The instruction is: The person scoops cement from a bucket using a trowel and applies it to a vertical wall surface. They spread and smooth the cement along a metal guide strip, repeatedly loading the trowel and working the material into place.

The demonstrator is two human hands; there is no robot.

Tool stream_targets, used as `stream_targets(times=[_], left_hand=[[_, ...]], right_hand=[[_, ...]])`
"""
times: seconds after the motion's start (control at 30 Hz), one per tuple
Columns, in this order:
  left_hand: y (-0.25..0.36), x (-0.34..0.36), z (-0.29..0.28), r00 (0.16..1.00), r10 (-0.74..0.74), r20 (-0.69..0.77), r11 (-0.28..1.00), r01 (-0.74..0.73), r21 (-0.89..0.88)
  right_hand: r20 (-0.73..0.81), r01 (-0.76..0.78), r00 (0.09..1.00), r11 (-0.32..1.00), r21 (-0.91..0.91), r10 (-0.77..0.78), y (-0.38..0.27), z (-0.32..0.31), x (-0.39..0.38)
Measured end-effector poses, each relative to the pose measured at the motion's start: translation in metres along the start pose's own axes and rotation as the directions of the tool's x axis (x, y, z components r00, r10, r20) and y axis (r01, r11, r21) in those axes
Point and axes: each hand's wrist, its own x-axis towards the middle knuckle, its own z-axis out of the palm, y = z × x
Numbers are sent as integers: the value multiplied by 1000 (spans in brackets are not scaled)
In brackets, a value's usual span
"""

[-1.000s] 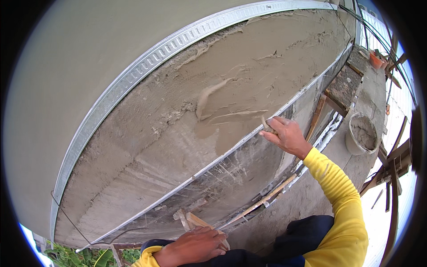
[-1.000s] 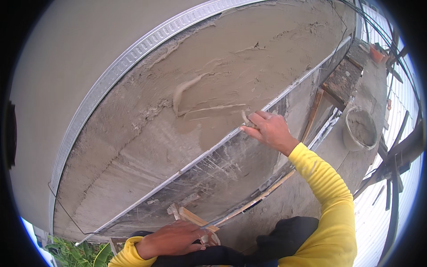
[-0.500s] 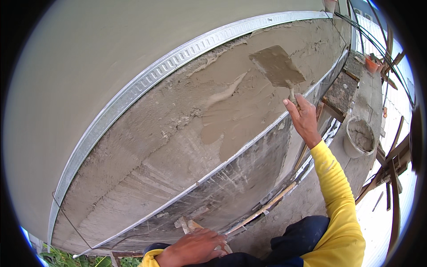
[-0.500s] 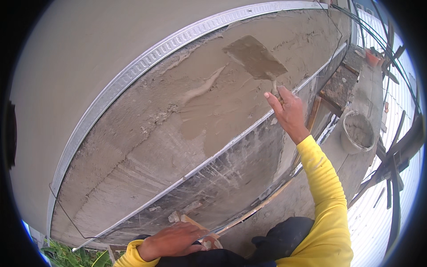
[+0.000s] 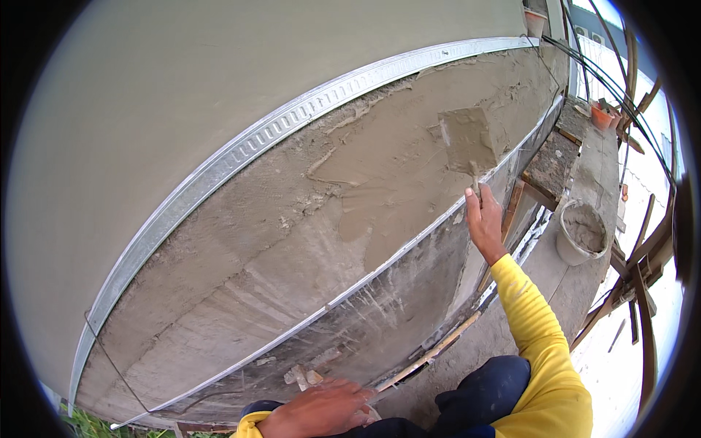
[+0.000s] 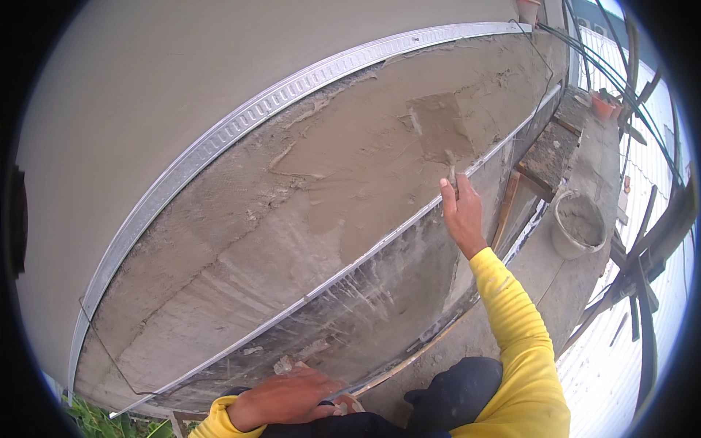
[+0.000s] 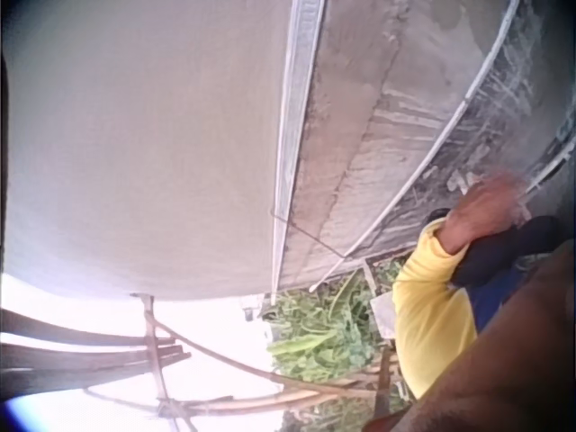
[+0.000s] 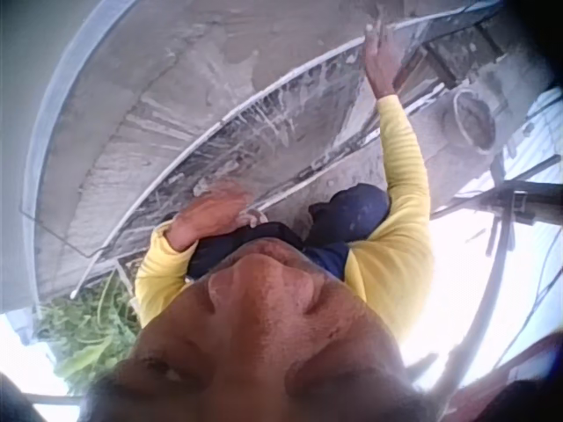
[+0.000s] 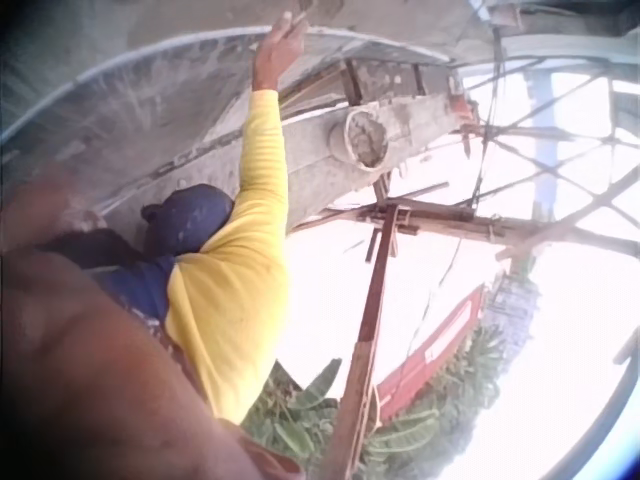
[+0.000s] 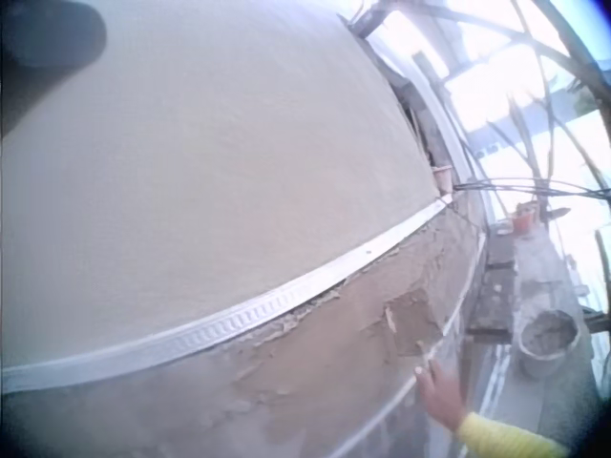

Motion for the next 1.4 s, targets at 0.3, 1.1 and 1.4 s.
stream_targets(times=[0.3, 1.1, 1.4], left_hand=[[-2, -11, -1, 998, 3, -55, 999, -1, 37], [0, -30, -2, 990, -139, -34, 988, 136, -71], [-9, -33, 1, 999, -28, -35, 999, 27, -30]], right_hand=[[84, 456, 889, 887, -73, -450, -119, 41, -11], [617, -538, 781, 603, 589, 94, -126, 55, -28], [758, -272, 566, 794, 544, -325, -194, 65, -79]])
